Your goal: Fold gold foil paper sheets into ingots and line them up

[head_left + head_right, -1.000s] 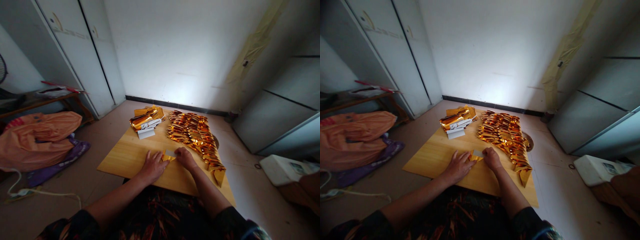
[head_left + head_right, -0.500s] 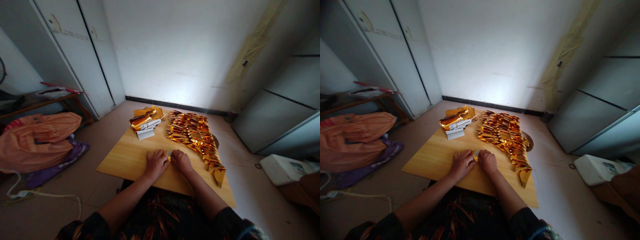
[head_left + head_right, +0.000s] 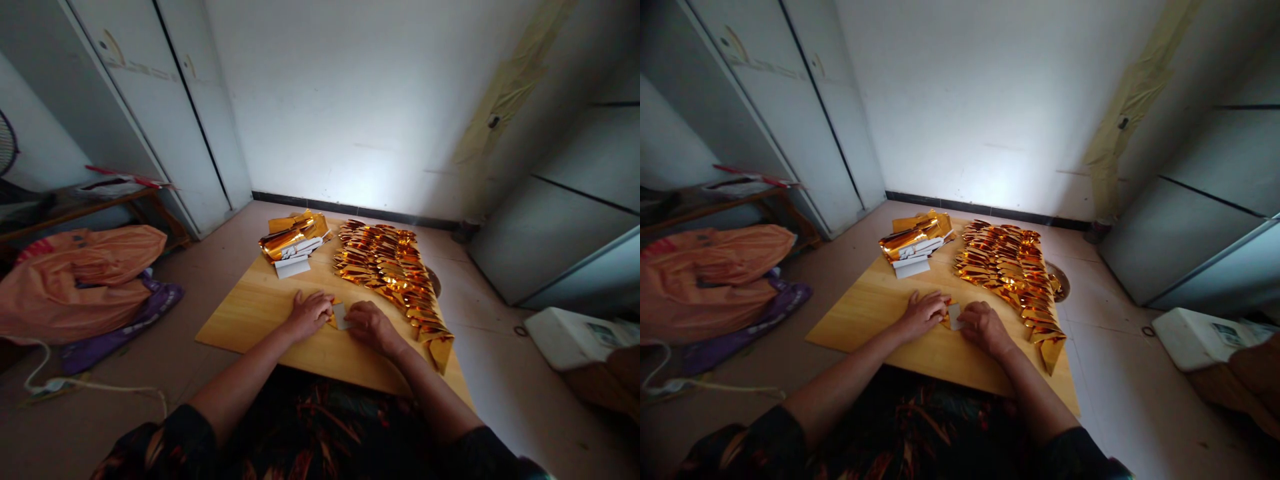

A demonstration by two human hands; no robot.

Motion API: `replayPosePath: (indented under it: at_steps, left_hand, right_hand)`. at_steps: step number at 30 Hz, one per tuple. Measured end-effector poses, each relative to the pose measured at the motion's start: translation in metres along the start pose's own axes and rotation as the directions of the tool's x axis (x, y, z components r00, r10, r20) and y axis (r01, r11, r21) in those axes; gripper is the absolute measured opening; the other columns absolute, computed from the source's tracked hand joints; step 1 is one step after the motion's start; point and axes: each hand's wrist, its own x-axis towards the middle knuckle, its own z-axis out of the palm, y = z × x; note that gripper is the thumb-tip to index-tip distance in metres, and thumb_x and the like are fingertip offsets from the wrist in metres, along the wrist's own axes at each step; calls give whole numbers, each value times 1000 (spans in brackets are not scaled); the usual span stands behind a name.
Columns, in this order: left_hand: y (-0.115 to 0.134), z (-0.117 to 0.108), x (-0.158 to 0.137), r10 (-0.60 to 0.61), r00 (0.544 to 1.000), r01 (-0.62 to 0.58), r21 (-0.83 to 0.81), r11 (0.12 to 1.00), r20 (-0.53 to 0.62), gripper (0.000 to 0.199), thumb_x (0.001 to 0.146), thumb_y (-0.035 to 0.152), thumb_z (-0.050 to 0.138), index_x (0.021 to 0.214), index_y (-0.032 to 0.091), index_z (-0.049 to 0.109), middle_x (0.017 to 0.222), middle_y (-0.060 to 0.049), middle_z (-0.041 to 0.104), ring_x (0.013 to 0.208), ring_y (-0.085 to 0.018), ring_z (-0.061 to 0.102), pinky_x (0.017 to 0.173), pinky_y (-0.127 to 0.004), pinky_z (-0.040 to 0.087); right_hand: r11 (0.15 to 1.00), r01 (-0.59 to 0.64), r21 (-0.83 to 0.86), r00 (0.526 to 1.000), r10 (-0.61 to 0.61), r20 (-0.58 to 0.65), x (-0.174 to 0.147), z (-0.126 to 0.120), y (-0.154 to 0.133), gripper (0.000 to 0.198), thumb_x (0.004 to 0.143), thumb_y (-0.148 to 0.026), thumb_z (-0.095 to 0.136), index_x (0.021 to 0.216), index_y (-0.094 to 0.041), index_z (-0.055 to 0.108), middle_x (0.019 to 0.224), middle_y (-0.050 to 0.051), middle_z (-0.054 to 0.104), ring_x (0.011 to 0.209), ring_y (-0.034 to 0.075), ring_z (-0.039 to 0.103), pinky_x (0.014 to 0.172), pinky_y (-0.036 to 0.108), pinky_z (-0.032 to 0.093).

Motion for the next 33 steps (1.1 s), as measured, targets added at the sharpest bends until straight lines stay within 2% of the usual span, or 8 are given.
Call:
replayPosePath:
  at_steps: [5,9,14,18,22,25,29,33]
  left_hand:
    - [-11,-10,6,51,993,-50,-15,999,102,19,83,17,45,88,25,61,138,-2,52,134,-25,37,104,-68,11]
    - [-12,-10,7,50,994,-48,-20,999,101,20,83,17,45,89,26,61,138,0,52,134,-25,36,104,-68,10]
    - [-14,-9,7,51,991,-51,-3,999,127,23,84,17,44,88,28,64,140,2,50,136,-25,34,104,-68,8]
    - [-17,-9,9,58,986,-56,-14,998,157,22,85,20,46,90,30,65,141,3,48,136,-26,33,105,-69,7]
    - [-18,-9,8,72,986,-69,-28,997,152,16,85,25,51,91,30,64,141,2,49,136,-28,33,104,-69,7]
    - [-18,-9,7,80,986,-76,-34,997,147,12,84,28,54,91,30,64,140,1,49,135,-29,33,104,-70,7]
    - [-18,-8,7,83,987,-78,-39,996,140,12,84,29,55,92,29,65,140,0,50,135,-29,34,104,-69,6]
    - [-19,-7,7,77,987,-74,-26,997,142,13,84,30,54,92,30,65,141,1,49,135,-29,34,104,-69,7]
  right_hand:
    - [996,30,-84,999,-28,25,2,1,9,22,81,-26,66,102,-28,71,127,8,56,115,26,47,93,40,36]
    - [996,35,-88,999,-32,31,7,6,5,20,81,-25,66,100,-28,71,126,7,57,114,25,48,91,39,35]
    - [993,86,-78,995,-89,-37,11,19,12,13,83,-23,63,91,-26,72,117,7,60,108,22,51,89,35,36]
    - [972,233,10,965,-230,-128,17,28,20,12,85,-22,59,84,-22,71,105,8,62,96,19,56,83,31,43]
    - [926,327,187,944,-312,-106,21,26,18,17,91,-21,49,87,-21,66,93,6,63,86,15,59,78,27,48]
    - [900,341,270,940,-321,-116,21,23,15,14,91,-21,50,90,-21,64,89,5,64,88,16,60,80,29,49]
    - [880,335,337,940,-290,-179,21,24,17,16,90,-20,49,98,-20,63,98,8,65,94,17,61,84,31,50]
    - [902,297,313,954,-268,-135,23,28,21,12,87,-23,56,90,-20,67,99,7,64,92,16,61,82,29,50]
